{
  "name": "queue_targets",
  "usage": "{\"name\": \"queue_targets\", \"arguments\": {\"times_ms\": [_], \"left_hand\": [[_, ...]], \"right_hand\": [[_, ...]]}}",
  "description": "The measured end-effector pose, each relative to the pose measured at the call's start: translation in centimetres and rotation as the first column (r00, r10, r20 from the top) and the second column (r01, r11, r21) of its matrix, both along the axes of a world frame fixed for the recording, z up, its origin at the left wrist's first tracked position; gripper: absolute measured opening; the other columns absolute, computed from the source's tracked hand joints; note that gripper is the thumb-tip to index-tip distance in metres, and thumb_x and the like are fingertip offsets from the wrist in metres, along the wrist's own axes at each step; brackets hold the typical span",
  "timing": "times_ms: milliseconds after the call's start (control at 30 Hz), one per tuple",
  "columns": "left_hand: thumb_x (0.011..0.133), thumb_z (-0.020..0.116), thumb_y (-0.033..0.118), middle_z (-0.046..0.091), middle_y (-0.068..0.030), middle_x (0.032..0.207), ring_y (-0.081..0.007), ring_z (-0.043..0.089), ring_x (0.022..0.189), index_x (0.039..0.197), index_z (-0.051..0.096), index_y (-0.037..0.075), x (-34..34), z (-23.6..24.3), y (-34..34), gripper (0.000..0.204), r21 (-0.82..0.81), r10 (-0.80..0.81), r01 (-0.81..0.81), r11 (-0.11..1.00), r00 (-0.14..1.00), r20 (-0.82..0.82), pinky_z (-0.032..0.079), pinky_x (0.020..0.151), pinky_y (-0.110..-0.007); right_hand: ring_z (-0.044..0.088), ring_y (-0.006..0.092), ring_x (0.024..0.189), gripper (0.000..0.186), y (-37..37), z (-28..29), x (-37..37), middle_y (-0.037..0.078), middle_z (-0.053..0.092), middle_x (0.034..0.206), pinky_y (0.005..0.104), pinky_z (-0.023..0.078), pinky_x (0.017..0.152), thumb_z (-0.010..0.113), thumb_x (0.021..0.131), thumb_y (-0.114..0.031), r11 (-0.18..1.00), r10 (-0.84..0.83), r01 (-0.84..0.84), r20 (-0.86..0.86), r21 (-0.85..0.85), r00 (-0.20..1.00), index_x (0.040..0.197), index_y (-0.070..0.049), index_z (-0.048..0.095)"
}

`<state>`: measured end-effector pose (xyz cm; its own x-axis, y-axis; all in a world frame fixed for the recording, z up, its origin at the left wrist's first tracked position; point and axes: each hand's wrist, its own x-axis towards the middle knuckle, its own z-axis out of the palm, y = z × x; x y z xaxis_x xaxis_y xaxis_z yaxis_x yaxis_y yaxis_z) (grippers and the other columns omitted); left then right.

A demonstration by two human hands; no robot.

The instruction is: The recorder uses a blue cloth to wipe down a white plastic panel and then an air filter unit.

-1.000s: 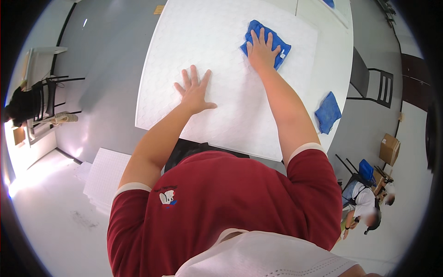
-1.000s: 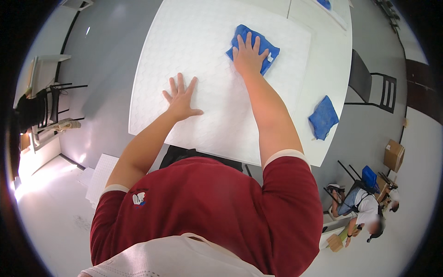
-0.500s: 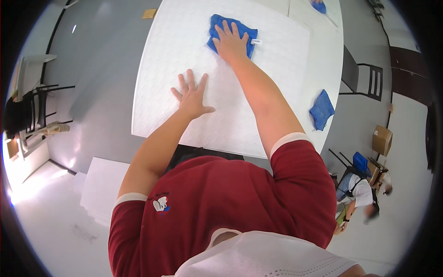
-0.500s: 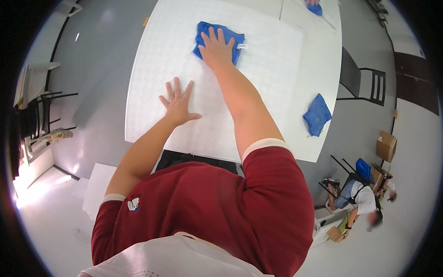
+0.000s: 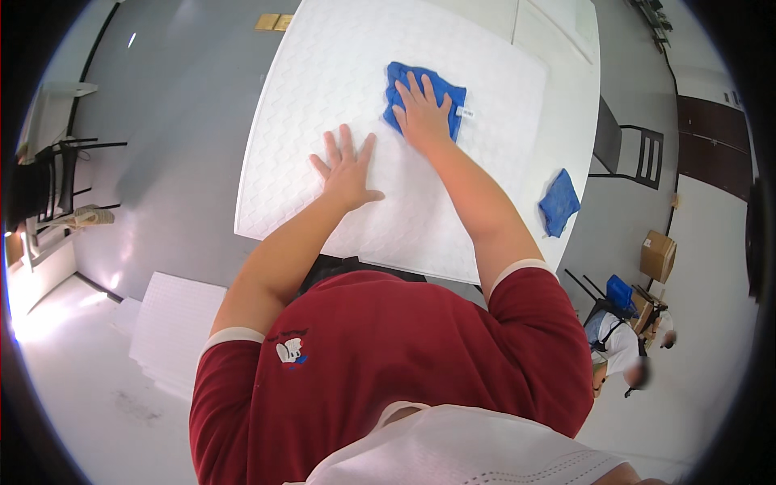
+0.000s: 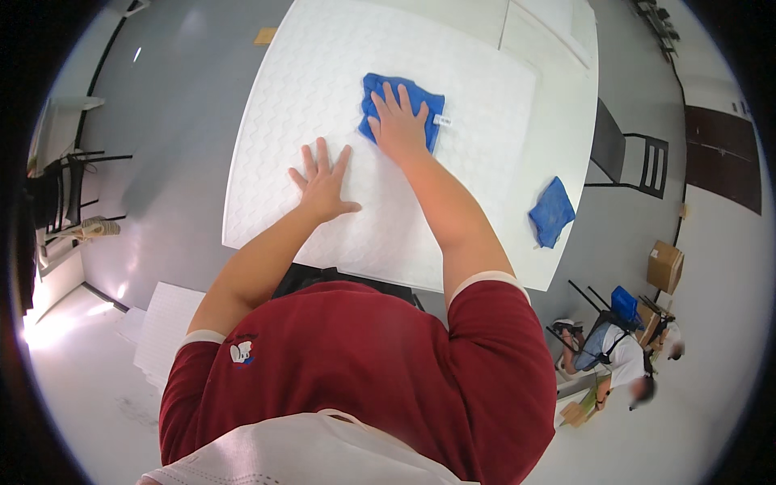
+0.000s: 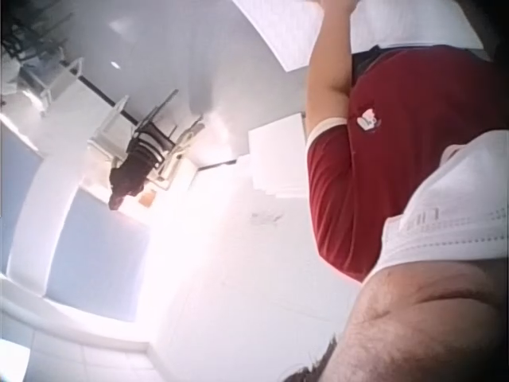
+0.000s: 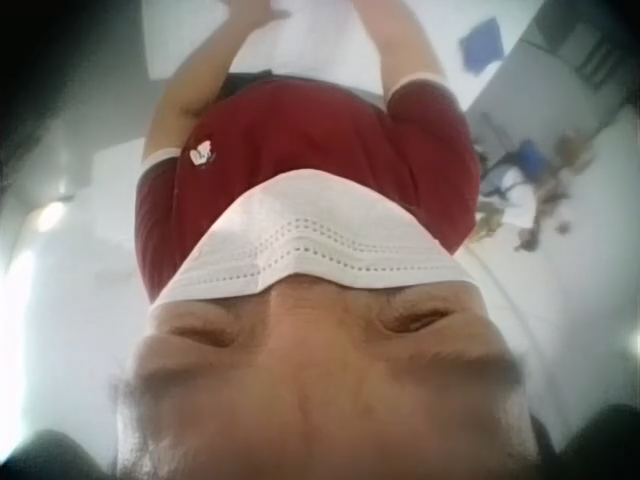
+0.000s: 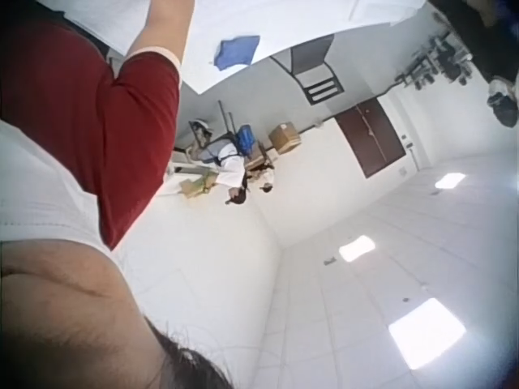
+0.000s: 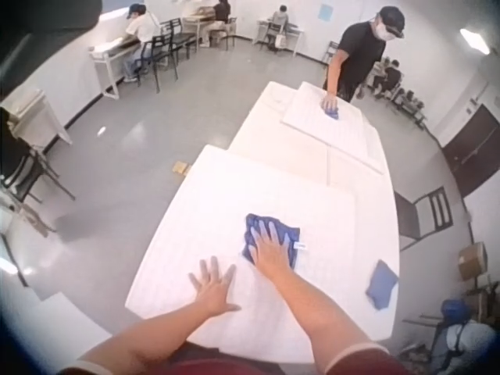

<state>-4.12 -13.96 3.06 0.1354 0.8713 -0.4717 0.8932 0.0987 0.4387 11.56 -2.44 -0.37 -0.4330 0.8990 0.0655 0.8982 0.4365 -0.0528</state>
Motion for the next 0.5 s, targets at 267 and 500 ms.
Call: {"name": "queue_targets", "arguments": {"times_ms": [267, 500], "left_hand": [[0.056, 0.080, 0.039, -0.010, -0.0242, 0.145, -0.0479, -0.013, 0.131, 0.142, 0.013, 0.022, 0.1, 0.1, 0.1, 0.111, 0.004, -0.013, 0.014, 1.000, 1.000, -0.006, 0.005, 0.092, -0.073], [0.056, 0.080, 0.041, -0.010, -0.0240, 0.145, -0.0480, -0.012, 0.131, 0.143, 0.011, 0.023, 0.1, -0.2, 0.3, 0.112, 0.010, -0.023, 0.024, 1.000, 0.999, -0.038, 0.007, 0.092, -0.073]], "right_hand": [[0.023, 0.0260, 0.132, 0.046, 5.8, -0.7, -2.0, 0.004, 0.028, 0.143, 0.0625, 0.021, 0.096, 0.045, 0.088, -0.036, 0.999, -0.019, 0.020, -0.014, 0.031, 1.000, 0.131, -0.021, 0.039], [0.024, 0.0261, 0.131, 0.046, 2.8, -0.3, -1.0, 0.005, 0.029, 0.142, 0.0617, 0.022, 0.097, 0.045, 0.088, -0.035, 0.998, -0.069, 0.069, -0.045, -0.012, 0.997, 0.131, -0.021, 0.039]]}}
